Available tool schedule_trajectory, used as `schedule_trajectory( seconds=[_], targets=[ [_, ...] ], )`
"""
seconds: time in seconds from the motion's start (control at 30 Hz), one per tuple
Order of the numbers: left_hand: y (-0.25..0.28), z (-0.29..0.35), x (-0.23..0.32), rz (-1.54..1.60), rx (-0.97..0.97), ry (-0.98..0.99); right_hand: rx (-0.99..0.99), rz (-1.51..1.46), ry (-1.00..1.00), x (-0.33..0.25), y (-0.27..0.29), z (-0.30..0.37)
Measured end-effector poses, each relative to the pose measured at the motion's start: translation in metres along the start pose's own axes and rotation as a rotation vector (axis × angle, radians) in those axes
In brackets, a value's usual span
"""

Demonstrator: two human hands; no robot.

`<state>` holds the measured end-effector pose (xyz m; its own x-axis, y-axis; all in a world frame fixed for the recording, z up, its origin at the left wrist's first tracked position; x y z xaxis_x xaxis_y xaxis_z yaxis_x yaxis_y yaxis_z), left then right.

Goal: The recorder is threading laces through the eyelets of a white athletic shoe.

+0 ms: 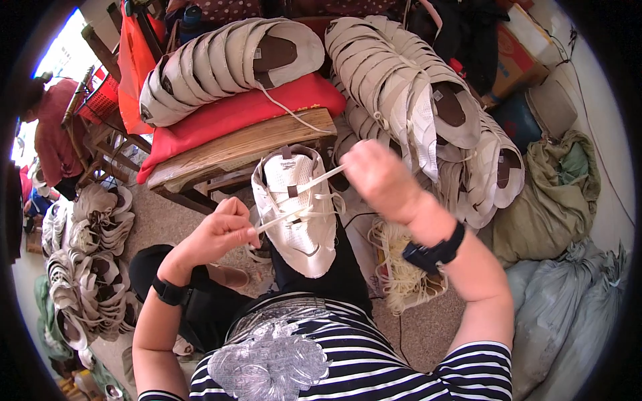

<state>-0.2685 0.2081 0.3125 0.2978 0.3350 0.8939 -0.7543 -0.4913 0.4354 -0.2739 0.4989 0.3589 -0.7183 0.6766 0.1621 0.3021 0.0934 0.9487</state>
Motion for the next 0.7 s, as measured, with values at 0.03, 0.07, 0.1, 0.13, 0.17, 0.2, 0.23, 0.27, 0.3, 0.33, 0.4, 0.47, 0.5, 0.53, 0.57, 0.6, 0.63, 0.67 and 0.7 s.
schedule_trajectory(
  seconds=[0.03,0.07,0.1,0.13,0.17,0.2,0.23,0.27,0.3,0.33,0.4,0.47,0.5,0.53,0.57,0.6,0.63,0.67,0.7],
  targets=[
    [0.000,0.003,0.003,-0.131,-0.073,-0.024,-0.001,0.056,-0.057,0.018,0.005,0.008],
    [0.001,0.004,0.006,-0.130,-0.071,-0.025,-0.002,0.114,-0.113,0.037,0.013,0.016],
    [-0.002,0.004,0.009,-0.155,-0.119,-0.037,-0.010,0.185,-0.167,0.057,0.022,0.025],
    [-0.006,0.003,0.010,-0.180,-0.168,-0.048,-0.017,0.255,-0.222,0.078,0.031,0.033],
    [-0.008,0.000,0.011,-0.144,-0.170,-0.050,0.006,0.263,-0.279,0.096,0.043,0.042],
    [-0.009,-0.003,0.008,-0.144,-0.169,-0.049,0.033,0.267,-0.332,0.112,0.052,0.048],
    [-0.005,-0.010,0.007,-0.130,-0.119,-0.074,0.036,0.323,-0.328,0.123,0.061,0.053],
    [-0.002,-0.014,0.005,-0.118,-0.065,-0.095,0.042,0.377,-0.320,0.132,0.069,0.055],
    [0.000,-0.017,0.008,-0.117,-0.064,-0.097,0.057,0.432,-0.360,0.138,0.081,0.056],
    [0.006,-0.020,0.010,-0.055,0.007,-0.039,0.070,0.488,-0.401,0.144,0.094,0.058],
    [0.006,-0.023,0.007,0.007,0.078,0.022,0.282,0.575,-0.578,0.166,0.118,0.078],
    [0.006,-0.025,-0.007,0.143,0.286,-0.001,0.306,0.641,-0.746,0.173,0.123,0.098],
    [0.006,-0.024,-0.009,0.135,0.383,0.001,0.304,0.640,-0.746,0.162,0.121,0.093],
    [0.005,-0.026,-0.009,0.136,0.382,0.002,0.217,0.609,-0.678,0.146,0.112,0.083],
    [0.006,-0.026,-0.006,0.062,0.450,0.003,0.134,0.570,-0.607,0.125,0.098,0.067],
    [0.007,-0.029,-0.002,-0.007,0.513,-0.007,0.154,0.429,-0.529,0.090,0.089,0.043],
    [0.008,-0.031,0.002,-0.064,0.525,0.023,0.159,0.167,-0.490,0.063,0.070,0.028],
    [0.007,-0.037,0.005,-0.060,0.520,0.014,0.140,-0.240,-0.442,0.040,0.049,0.024],
    [0.007,-0.040,0.009,-0.139,0.534,-0.010,0.085,-0.442,-0.415,0.008,0.033,0.008]
  ],
)
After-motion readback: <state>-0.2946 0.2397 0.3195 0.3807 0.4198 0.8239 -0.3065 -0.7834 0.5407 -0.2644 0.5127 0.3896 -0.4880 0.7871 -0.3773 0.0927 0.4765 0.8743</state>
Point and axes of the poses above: each hand's wrist, its own z-axis away from the middle knuckle, its own y-axis out of the back of the hand, x = y × z, the point moved 4 cm from there along -z, towards the middle knuckle, and after that the axes turned 11 degrees about -x, right-handed, at the moved point
